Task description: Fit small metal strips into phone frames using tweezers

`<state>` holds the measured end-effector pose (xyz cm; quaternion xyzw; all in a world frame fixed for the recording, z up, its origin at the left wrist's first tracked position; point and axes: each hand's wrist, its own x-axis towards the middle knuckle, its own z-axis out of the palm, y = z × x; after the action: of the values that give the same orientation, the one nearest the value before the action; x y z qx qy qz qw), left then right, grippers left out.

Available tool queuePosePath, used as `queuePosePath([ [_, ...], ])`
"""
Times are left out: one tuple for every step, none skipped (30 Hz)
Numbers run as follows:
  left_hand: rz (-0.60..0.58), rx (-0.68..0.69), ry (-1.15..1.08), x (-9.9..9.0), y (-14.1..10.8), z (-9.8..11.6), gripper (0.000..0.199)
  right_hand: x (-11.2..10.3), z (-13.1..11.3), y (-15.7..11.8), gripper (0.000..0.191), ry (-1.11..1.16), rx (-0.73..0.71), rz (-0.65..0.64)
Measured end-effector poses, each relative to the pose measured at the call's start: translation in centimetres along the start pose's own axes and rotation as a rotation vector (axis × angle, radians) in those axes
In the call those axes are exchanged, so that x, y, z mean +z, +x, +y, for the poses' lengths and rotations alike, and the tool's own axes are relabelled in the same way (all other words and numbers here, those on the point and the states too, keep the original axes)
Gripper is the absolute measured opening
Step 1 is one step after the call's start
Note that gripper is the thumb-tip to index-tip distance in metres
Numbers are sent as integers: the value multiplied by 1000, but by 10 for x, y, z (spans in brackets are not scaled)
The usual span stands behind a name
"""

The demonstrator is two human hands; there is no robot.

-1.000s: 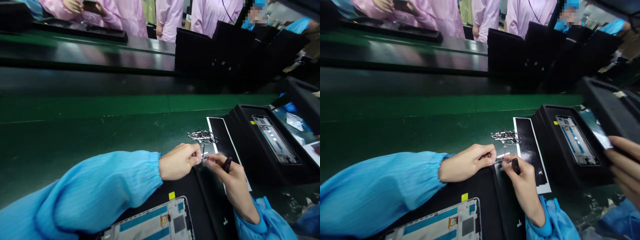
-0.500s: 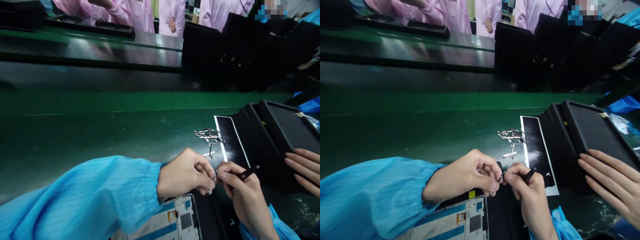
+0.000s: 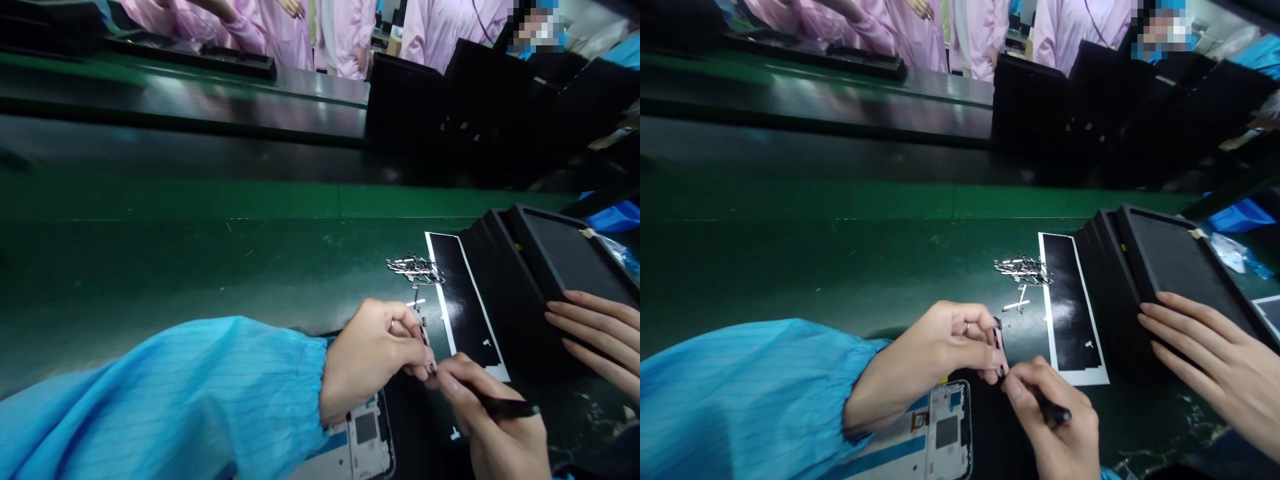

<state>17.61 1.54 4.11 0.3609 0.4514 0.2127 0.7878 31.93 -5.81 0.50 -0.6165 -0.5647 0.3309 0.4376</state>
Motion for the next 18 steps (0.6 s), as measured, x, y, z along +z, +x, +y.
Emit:
queuePosePath([
  [2, 4, -9, 2, 0, -2, 17, -1, 1, -2, 10, 38, 25, -14],
  [3, 9, -10, 5, 1, -4, 17, -3, 2, -4, 9, 78, 53, -40],
  [4, 11, -4, 7, 1, -5, 16, -4, 3, -5, 8, 114, 83, -58],
  [6, 14, 4, 9, 1, -7, 15, -5, 4, -7, 7, 139, 107, -55],
  [9, 13, 9, 11, 1, -9, 14, -6, 4, -8, 6, 167, 124, -55],
  [9, 9, 10, 13, 0, -10, 13, -7, 5, -10, 7, 197, 138, -45],
  [6, 5, 11, 14, -1, -10, 11, -8, 6, -12, 9, 233, 150, -46],
  [3, 1, 12, 15, -1, -11, 11, -9, 7, -14, 11, 272, 162, -54],
  [1, 0, 12, 16, -2, -11, 10, -10, 7, -15, 12, 310, 177, -63],
  [1, 0, 15, 17, -2, -12, 10, -11, 8, -17, 13, 345, 191, -73],
  [1, 2, 22, 18, -3, -12, 10, -11, 8, -18, 14, 371, 206, -84],
  [2, 9, 33, 19, -3, -12, 11, -11, 8, -19, 14, 383, 221, -81],
  [5, 19, 53, 20, -3, -13, 12, -11, 7, -19, 13, 385, 228, -68],
  [8, 39, 81, 20, -3, -13, 13, -9, 7, -19, 10, 382, 226, -49],
  [10, 73, 122, 21, -4, -14, 14, -7, 6, -18, 8, 379, 219, -28],
  [15, 126, 172, 21, -5, -14, 14, -3, 5, -17, 6, 378, 208, -11],
  [27, 198, 228, 22, -6, -13, 13, 0, 4, -16, 7, 384, 192, 3],
  [44, 286, 286, 21, -8, -13, 13, 4, 2, -15, 8, 393, 166, 17],
])
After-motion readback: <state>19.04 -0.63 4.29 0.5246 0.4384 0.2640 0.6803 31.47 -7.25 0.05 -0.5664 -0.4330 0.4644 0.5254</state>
